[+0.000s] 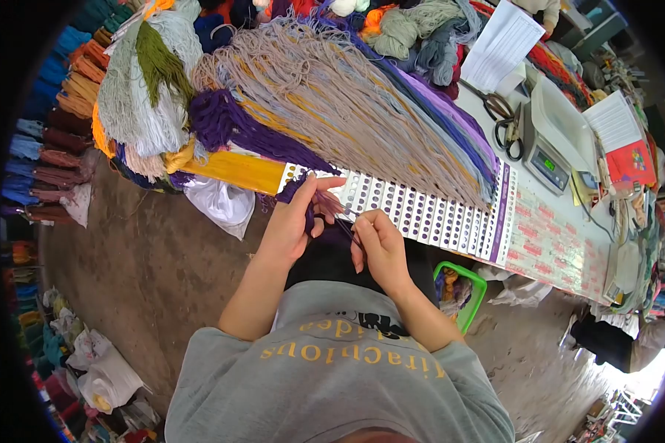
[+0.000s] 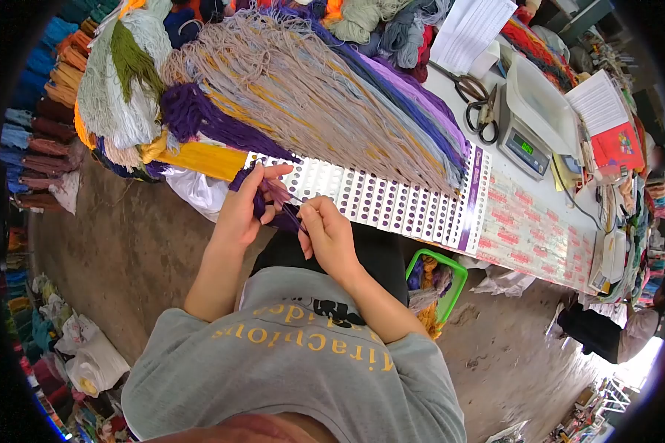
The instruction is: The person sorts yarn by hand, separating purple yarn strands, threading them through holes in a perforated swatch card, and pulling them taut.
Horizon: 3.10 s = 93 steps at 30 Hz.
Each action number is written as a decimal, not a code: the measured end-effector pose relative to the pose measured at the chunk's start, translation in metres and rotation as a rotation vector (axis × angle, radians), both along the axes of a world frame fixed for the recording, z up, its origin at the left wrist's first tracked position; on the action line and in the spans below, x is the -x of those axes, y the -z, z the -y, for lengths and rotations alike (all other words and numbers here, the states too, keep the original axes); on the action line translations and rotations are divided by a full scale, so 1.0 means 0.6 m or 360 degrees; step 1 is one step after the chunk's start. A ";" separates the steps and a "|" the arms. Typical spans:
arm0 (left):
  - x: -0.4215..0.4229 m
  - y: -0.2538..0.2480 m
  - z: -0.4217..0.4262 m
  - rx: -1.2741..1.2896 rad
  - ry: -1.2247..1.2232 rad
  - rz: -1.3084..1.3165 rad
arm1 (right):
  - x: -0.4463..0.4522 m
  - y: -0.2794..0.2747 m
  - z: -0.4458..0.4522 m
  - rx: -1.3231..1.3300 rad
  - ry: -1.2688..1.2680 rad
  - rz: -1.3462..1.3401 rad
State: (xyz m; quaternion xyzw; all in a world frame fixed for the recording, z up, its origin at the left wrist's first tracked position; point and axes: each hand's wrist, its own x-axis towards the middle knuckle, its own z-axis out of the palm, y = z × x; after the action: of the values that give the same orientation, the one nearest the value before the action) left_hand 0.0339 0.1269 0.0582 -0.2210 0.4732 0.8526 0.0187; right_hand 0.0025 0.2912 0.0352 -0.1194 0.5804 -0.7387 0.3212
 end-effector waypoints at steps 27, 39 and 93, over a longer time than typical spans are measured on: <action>-0.004 -0.001 0.004 -0.0126 0.0073 -0.0013 | -0.004 0.002 -0.006 0.0008 0.0023 0.0061; -0.003 -0.001 -0.002 -0.0121 0.0093 -0.0040 | -0.004 0.001 -0.010 0.0048 0.0019 0.0045; -0.022 -0.020 -0.024 -0.0053 0.0083 -0.0290 | -0.010 -0.015 -0.012 0.0288 0.0109 0.0202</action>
State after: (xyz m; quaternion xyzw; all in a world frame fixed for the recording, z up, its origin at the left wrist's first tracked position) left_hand 0.0470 0.1411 0.0704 -0.1299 0.4643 0.8761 0.0015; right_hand 0.0087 0.2985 0.0440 -0.0809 0.4935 -0.8047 0.3200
